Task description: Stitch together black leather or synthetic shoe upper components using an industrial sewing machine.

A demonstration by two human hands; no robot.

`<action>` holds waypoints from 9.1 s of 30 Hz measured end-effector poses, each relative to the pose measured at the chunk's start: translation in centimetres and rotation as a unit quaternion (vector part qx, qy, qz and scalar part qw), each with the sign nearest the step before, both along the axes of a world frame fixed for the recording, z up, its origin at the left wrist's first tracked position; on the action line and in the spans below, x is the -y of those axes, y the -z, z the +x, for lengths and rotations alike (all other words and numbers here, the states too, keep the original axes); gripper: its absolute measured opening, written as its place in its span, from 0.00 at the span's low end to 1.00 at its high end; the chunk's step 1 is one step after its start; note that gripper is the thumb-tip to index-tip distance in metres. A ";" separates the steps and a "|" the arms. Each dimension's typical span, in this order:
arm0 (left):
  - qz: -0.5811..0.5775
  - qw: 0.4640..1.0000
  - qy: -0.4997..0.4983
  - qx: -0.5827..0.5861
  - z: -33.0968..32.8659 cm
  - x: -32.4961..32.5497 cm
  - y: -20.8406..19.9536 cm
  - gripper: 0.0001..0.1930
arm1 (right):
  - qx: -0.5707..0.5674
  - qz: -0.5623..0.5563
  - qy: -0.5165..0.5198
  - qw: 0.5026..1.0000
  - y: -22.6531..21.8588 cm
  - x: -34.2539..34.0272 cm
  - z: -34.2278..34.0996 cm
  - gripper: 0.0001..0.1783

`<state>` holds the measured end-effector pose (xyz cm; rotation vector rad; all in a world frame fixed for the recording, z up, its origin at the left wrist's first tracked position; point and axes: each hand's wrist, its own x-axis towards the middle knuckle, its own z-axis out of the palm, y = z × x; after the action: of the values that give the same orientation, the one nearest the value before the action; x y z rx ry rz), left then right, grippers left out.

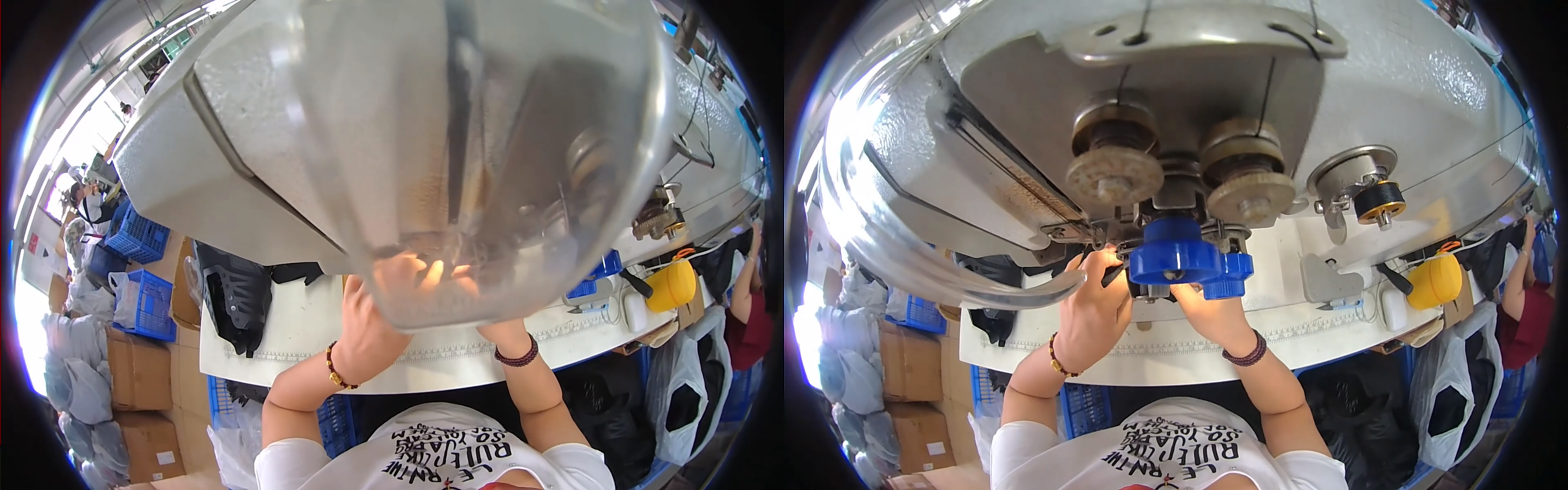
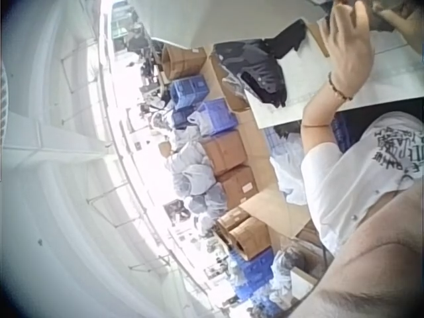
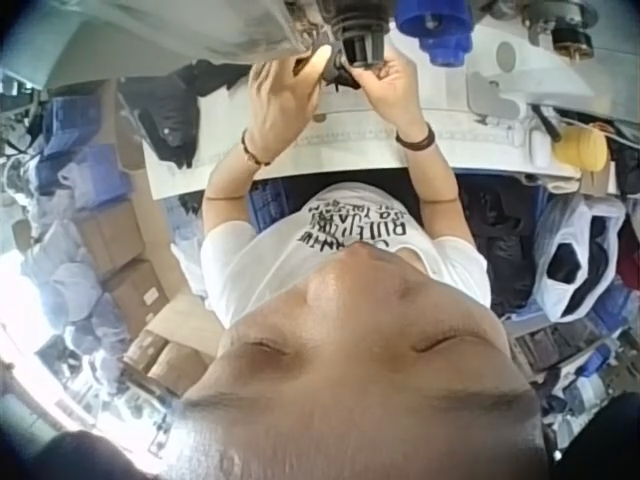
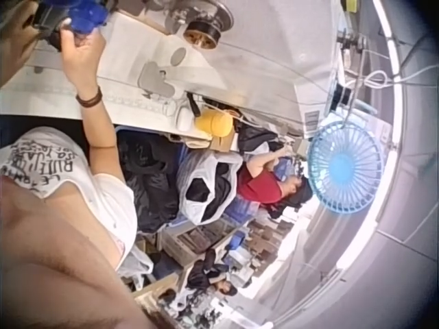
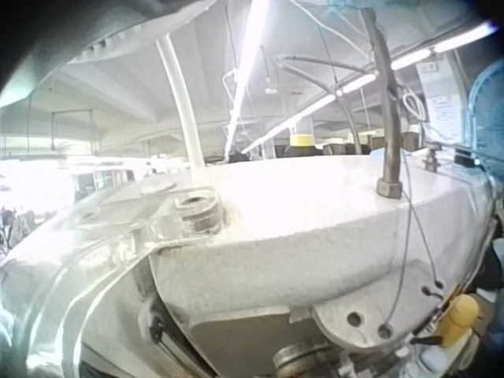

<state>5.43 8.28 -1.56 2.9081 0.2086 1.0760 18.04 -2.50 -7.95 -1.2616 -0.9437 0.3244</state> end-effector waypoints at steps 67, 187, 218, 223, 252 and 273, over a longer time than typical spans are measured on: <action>0.007 0.993 0.083 -0.080 -1.4 -6.1 1.4 0.13 | 0.475 -0.094 0.155 0.861 -2.9 2.6 1.9 0.08; 0.077 0.986 0.146 -0.021 -0.7 -3.9 -0.6 0.15 | 0.254 -0.050 -0.139 0.956 1.0 -3.0 9.9 0.12; -0.016 0.978 0.129 0.162 -1.8 -4.7 3.7 0.13 | 0.107 -0.021 -0.089 0.990 0.6 -2.9 6.9 0.09; -0.160 0.953 -0.035 0.254 -3.2 -9.1 7.3 0.15 | 0.439 0.027 0.153 0.885 -1.3 -0.5 1.8 0.07; -0.028 0.984 0.167 0.055 -0.5 -2.8 1.6 0.20 | 0.435 -0.067 -0.013 0.898 -2.5 0.3 4.9 0.12; -0.116 0.980 0.155 -0.052 -0.8 -2.4 -0.3 0.12 | 0.425 -0.017 -0.047 0.904 -3.1 0.3 4.2 0.15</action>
<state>4.60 10.71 -1.26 2.6726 -0.1098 0.7927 22.26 -2.81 -4.83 -1.4082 -1.7473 -0.1715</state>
